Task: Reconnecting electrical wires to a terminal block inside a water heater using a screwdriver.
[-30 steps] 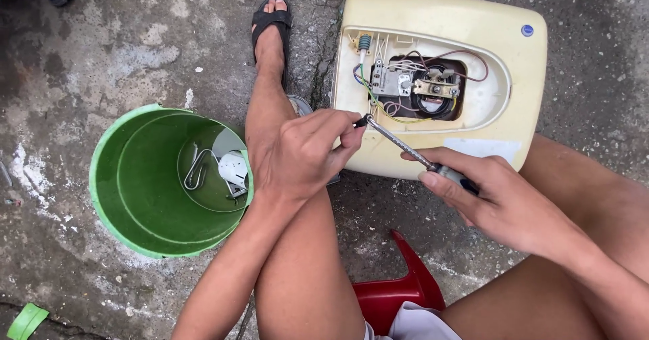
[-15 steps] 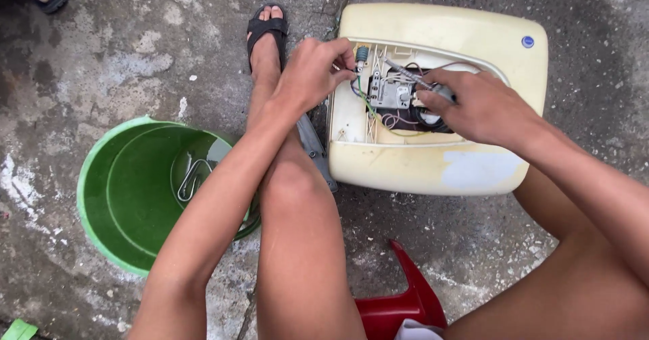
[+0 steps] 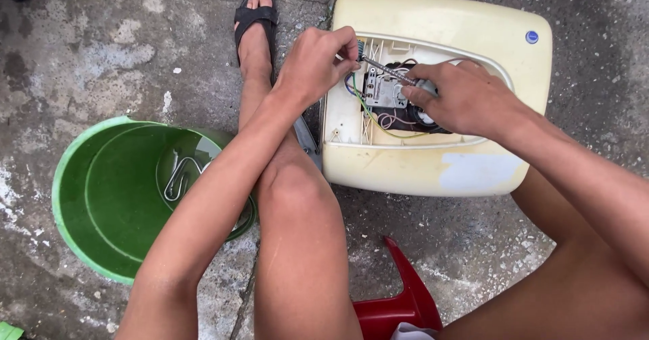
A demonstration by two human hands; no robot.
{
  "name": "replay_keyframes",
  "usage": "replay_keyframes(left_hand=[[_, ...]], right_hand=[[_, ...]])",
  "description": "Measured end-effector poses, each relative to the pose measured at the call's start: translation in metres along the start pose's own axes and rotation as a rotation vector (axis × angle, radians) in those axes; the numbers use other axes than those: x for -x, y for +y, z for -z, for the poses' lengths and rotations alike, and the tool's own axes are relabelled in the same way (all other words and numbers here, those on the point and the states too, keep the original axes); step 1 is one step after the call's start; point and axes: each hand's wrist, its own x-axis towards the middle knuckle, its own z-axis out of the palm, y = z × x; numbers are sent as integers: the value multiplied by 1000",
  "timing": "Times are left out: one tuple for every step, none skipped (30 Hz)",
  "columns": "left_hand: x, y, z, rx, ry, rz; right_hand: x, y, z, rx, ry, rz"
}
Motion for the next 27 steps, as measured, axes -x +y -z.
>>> replay_keyframes(left_hand=[[-1, 0, -1, -7, 5, -11], [-4, -1, -1, -6, 5, -12], [-4, -3, -2, -13, 8, -10], [-4, -4, -3, -21, 11, -8], [-4, -3, -2, -22, 12, -9], [-4, -2, -1, -37, 12, -13], [-2, -1, 0, -50, 8, -13], [0, -1, -1, -49, 6, -9], [-1, -2, -2, -41, 13, -25], [-2, -3, -2, -34, 20, -41], [-2, -3, -1, -31, 19, -41], [-2, -3, -1, -29, 18, -49], [-1, -4, -1, -27, 17, -55], [-1, -5, -4, -25, 16, -53], [0, -7, -5, -57, 26, -79], [0, -8, -7, -89, 35, -104], [0, -9, -7, -86, 34, -105], [-1, -10, -8, -94, 47, -140], [0, -10, -8, -102, 57, -173], [2, -10, -9, -97, 55, -172], [2, -11, -9, -113, 62, -200], [2, -12, -9, -128, 69, -228], [2, -13, -10, -124, 69, -227], [2, -13, -12, -128, 87, -244], [1, -14, -12, -134, 106, -264], [2, -14, -12, -130, 106, -265], [2, -14, -13, -135, 106, -254]], right_hand=[[0, 0, 0, -12, -7, -9], [-1, -2, 2, -11, -7, -11], [-1, -3, 1, -8, -11, -27], [-1, -5, 1, -5, -16, -44], [-2, -4, 0, -4, -15, -43], [-4, -4, 0, -6, -8, -35], [-4, -3, -3, -8, -8, -26], [-4, -3, -5, -8, -12, -25], [-5, -2, -5, 0, -5, -20], [-6, -1, -4, 9, 3, -15], [-5, -2, -4, 10, 1, -18], [-5, -2, -4, -11, -7, -23], [-6, -3, -5, -31, -16, -27], [-3, -7, -1, -30, -19, -28], [0, -11, 2, -75, -70, -78], [3, -15, 6, -119, -120, -127], [6, -20, 12, -119, -122, -130], [9, -25, 17, -154, -165, -214], [12, -31, 21, -190, -210, -298], [10, -30, 21, -191, -213, -302], [7, -28, 22, -261, -218, -305], [4, -27, 23, -333, -222, -308], [7, -33, 30, -331, -225, -312], [10, -38, 37, -334, -254, -326], [13, -44, 44, -339, -280, -341], [6, -40, 42, -338, -280, -344], [-1, -36, 41, -341, -284, -328]])
